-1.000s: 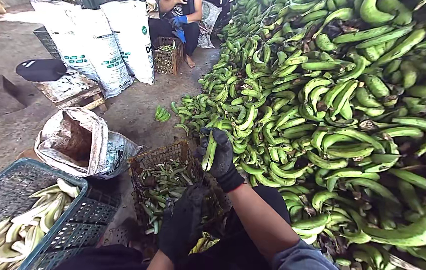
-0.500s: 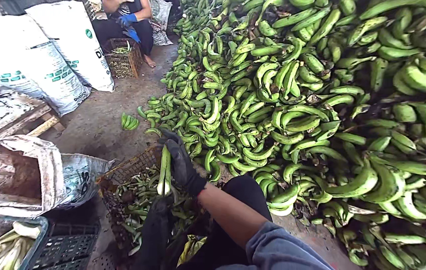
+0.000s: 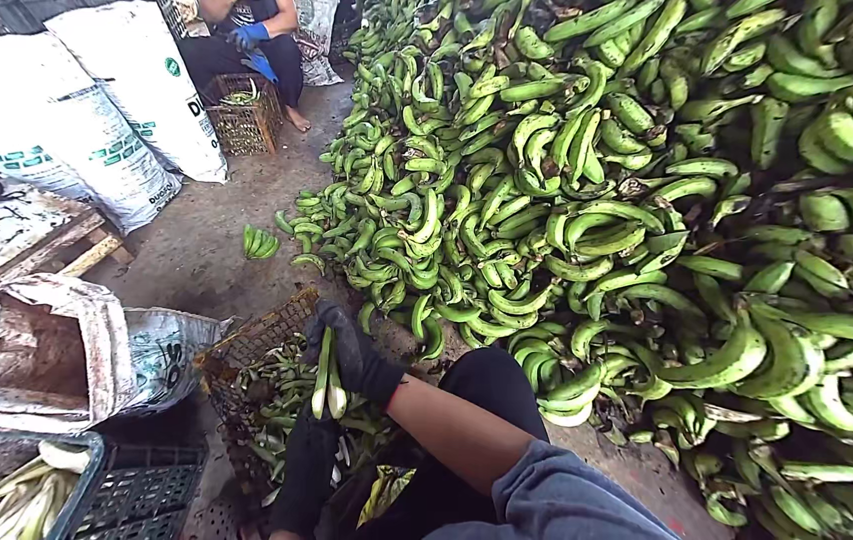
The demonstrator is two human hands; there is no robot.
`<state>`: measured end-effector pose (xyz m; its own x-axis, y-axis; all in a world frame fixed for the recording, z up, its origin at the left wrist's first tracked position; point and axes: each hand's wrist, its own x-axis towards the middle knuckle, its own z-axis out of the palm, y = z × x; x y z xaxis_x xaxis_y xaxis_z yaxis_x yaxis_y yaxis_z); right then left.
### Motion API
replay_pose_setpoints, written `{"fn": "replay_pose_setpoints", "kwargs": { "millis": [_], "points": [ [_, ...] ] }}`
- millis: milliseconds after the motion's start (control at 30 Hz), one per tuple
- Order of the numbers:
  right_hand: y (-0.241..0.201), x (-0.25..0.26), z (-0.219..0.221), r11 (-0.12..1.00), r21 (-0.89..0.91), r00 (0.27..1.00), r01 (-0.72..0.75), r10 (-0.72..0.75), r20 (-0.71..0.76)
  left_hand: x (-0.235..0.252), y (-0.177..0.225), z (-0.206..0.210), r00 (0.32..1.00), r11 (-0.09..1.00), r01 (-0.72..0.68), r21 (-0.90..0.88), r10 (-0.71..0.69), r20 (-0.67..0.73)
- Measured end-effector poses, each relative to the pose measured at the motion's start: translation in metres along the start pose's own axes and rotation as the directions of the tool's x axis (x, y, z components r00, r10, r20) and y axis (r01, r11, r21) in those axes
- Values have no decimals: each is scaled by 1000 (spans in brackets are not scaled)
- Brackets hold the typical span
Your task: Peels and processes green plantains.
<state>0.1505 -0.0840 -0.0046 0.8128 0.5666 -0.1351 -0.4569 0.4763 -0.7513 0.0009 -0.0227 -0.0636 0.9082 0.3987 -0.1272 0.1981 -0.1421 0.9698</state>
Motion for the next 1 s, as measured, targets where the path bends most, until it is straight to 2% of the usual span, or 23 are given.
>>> {"fn": "replay_pose_setpoints", "kwargs": {
  "millis": [67, 133, 267, 367, 433, 467, 533, 567, 667, 733, 800, 833, 900, 933, 967, 1000],
  "points": [
    [4, -6, 3, 975, 118, 981, -190, 193, -12, 1, 0, -3, 1000, 998, -8, 64, 9, -22],
    [9, -11, 3, 939, 190, 956, -287, 294, -9, 3, -4, -7, 999, 991, -29, 130, 34, -33],
    [18, -14, -2, 920, 222, 946, -324, 321, 48, 3, -9, -7, 999, 992, -16, 127, 21, -39],
    [22, -12, -4, 917, 202, 938, -343, 322, 130, 3, -2, -13, 998, 968, 43, 247, -32, -46],
    [27, -10, -11, 956, 96, 949, -276, 256, 183, 6, 12, -26, 999, 903, 42, 427, -35, -24],
    [29, -11, -18, 977, -42, 948, -207, 211, 239, 8, 19, -36, 1000, 843, 29, 538, -27, -11],
    [22, -19, -33, 945, -320, 882, -70, 208, 423, 13, 32, -60, 997, 708, 38, 706, -73, 19],
    [18, -23, -31, 921, -377, 837, -95, 279, 470, 13, 39, -70, 995, 637, 47, 770, -101, 22],
    [20, -22, -14, 853, -381, 659, -356, 519, 545, 11, 57, -91, 992, 479, 10, 878, -113, 50],
    [30, -18, -4, 781, -427, 545, -456, 624, 560, 13, 57, -106, 984, 466, -10, 885, -155, 93],
    [33, -24, 9, 687, -571, 484, -449, 724, 491, 20, 48, -125, 973, 499, 29, 866, -212, 90],
    [33, -32, 19, 614, -684, 453, -395, 777, 437, 25, 43, -135, 967, 531, 112, 840, -253, 31],
    [36, -52, 45, 426, -876, 370, -224, 869, 329, 35, 33, -158, 941, 579, 318, 751, -292, -173],
    [40, -53, 58, 348, -924, 366, -160, 890, 272, 38, 32, -168, 922, 603, 386, 698, -286, -263],
    [43, -49, 70, 326, -938, 403, -116, 879, 255, 39, 32, -177, 907, 633, 421, 650, -286, -309],
    [44, -39, 84, 356, -929, 479, -99, 835, 270, 37, 32, -183, 897, 649, 441, 620, -306, -317]
  ]
}}
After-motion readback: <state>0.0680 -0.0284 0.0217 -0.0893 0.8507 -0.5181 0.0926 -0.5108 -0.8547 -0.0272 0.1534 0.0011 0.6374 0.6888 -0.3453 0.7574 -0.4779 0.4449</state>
